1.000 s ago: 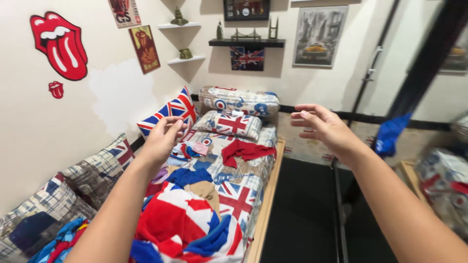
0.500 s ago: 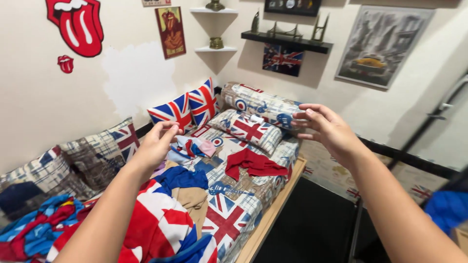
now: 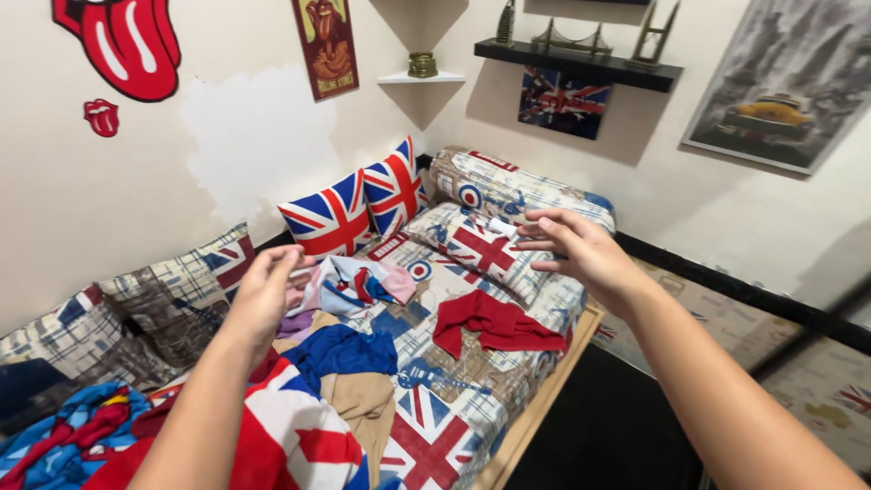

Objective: Sorting and arranging various pieces of clothing and blankets in a bedroom.

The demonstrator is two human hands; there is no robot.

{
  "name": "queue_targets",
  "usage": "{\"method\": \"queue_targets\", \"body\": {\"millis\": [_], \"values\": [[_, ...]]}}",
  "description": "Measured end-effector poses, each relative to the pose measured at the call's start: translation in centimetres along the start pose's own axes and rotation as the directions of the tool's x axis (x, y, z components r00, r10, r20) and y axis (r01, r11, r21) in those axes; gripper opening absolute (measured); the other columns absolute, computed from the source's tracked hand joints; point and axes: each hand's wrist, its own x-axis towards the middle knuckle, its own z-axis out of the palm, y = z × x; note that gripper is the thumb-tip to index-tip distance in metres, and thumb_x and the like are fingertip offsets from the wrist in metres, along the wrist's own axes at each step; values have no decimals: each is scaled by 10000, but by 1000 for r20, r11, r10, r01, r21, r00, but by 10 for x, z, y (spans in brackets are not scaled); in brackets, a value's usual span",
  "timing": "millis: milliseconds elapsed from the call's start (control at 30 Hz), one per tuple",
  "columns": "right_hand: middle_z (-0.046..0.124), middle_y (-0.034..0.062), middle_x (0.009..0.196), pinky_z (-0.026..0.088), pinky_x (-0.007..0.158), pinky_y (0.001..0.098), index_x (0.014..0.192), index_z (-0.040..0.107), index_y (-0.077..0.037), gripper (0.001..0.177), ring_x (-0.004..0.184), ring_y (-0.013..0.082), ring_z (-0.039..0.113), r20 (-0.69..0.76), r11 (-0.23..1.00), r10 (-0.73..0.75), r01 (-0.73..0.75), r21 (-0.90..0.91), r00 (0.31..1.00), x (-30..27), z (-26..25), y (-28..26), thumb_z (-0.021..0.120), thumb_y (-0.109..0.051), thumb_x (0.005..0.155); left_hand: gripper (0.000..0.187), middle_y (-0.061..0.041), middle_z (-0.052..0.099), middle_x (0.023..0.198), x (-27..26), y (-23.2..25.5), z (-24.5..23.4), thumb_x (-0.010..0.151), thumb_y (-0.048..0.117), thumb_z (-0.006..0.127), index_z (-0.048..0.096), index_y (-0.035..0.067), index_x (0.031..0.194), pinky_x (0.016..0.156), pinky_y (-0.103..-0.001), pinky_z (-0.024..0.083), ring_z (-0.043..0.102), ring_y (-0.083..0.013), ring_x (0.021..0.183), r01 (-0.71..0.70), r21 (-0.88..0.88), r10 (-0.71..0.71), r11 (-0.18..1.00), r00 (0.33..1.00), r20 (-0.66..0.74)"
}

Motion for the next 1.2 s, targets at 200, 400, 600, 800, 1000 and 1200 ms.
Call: {"method": "queue_targets", "body": {"millis": [200, 400, 600, 800, 1000, 1200], "values": [[664, 106, 1316, 560, 965, 404, 1358, 550, -93, 391, 1189, 207, 650, 68, 1000, 17, -18, 12, 998, 51, 9, 27, 447, -294, 1039, 367, -84, 705, 1220, 26, -24, -13, 1009, 350, 546, 562, 99, 1276, 892, -316, 526, 661, -165, 1061, -5, -33, 4, 999, 1000, -26], [681, 115, 1280, 573, 940, 397, 1354, 555, -80, 379, 1172, 209, 666, 197, 998, 14, -26, 57, 980, 104, 23, 44, 455, -266, 1039, 348, -45, 711, 1195, 39, -49, -23, 1012, 383, 552, 590, 131, 1248, 827, -290, 475, 635, -127, 1036, 51, 27, -47, 998, 990, -130], [687, 118, 1248, 576, 899, 397, 1341, 553, -77, 353, 1136, 225, 683, 292, 986, 55, -98, 135, 955, 173, 26, 74, 458, -231, 1038, 364, -19, 699, 1153, 53, -67, -29, 1007, 390, 562, 610, 131, 1257, 856, -307, 481, 615, -123, 1024, 60, 126, -22, 990, 959, -284], [695, 131, 1221, 577, 888, 408, 1314, 563, -65, 336, 1116, 238, 693, 397, 954, 135, -227, 193, 908, 256, 15, 120, 486, -233, 1033, 335, -56, 705, 1113, 65, -89, -13, 1009, 339, 581, 643, 87, 1222, 922, -317, 496, 629, -160, 1034, 62, 323, 77, 944, 913, -401], [702, 91, 1228, 576, 902, 402, 1286, 604, -84, 339, 1138, 209, 691, 475, 956, 221, -286, 68, 852, 297, 24, 165, 524, -266, 1012, 322, -91, 709, 1084, 58, -143, 10, 990, 293, 608, 627, 61, 1214, 898, -330, 524, 658, -187, 998, 159, 414, 68, 896, 874, -482], [712, 53, 1251, 562, 890, 371, 1261, 631, -97, 349, 1180, 175, 670, 579, 958, 246, -287, -21, 777, 317, 54, 240, 547, -314, 1001, 359, -137, 701, 1125, 32, -181, 48, 936, 301, 662, 626, 58, 1198, 918, -397, 517, 655, -282, 1076, 213, 627, 165, 749, 857, -488]]}}
